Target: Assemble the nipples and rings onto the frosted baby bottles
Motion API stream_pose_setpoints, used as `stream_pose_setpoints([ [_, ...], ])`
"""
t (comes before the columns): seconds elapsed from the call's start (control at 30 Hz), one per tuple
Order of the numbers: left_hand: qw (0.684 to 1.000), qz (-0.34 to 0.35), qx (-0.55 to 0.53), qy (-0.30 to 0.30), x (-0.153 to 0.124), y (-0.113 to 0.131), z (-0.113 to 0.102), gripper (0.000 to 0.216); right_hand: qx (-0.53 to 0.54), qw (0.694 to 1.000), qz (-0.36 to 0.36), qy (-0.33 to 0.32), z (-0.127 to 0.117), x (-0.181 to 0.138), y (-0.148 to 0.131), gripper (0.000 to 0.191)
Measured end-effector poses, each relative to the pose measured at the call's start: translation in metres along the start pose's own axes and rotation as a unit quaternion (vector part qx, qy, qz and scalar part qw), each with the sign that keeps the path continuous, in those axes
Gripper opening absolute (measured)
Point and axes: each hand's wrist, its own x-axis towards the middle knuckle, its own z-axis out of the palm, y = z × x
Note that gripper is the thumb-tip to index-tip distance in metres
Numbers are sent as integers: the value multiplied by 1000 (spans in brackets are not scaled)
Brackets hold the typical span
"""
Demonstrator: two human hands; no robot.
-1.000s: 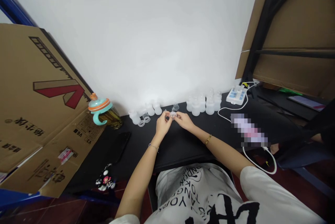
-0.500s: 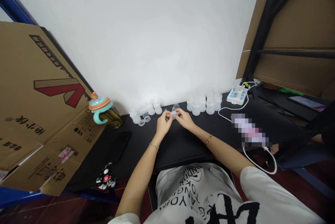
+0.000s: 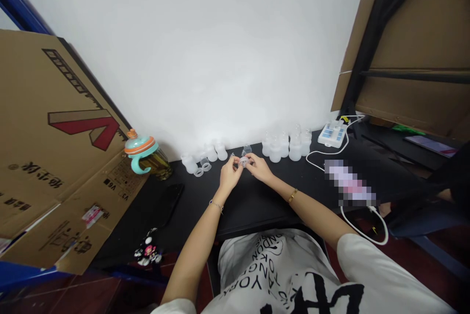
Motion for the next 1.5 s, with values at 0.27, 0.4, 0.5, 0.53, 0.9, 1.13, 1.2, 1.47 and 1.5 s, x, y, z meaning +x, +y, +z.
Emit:
stream_pose_setpoints([
  [0.27,1000,-5,11,5,0,0,-1,14,-2,1000,7,-6,1,0,0,22],
  [0.4,1000,-19,-10,3,1,-3,0,15,-15,1000,7,-6,0,-1,-1,20],
  [0.5,999,-30,-23,0,1,-4,1,16,-13,1000,4,7,0,-1,-2,21],
  [0.53,999,-32,-24,-1,1,-4,1,16,-12,1000,3,10,-1,-1,-2,22],
  [0.9,999,-31,-16,4,2,-6,2,20,-16,1000,6,10,0,0,0,21],
  [1.13,1000,-27,-7,1,2,-6,2,24,-18,1000,-5,9,-1,0,-2,28],
  [1.2,1000,-27,-6,0,2,-5,1,24,-15,1000,-5,13,-1,0,-2,31],
  [1.47,1000,-25,-3,4,2,-5,1,22,-24,1000,-2,-1,-1,0,-2,27],
  [1.5,1000,-25,-2,3,2,-5,1,22,-26,1000,-2,-3,-1,0,-2,26],
])
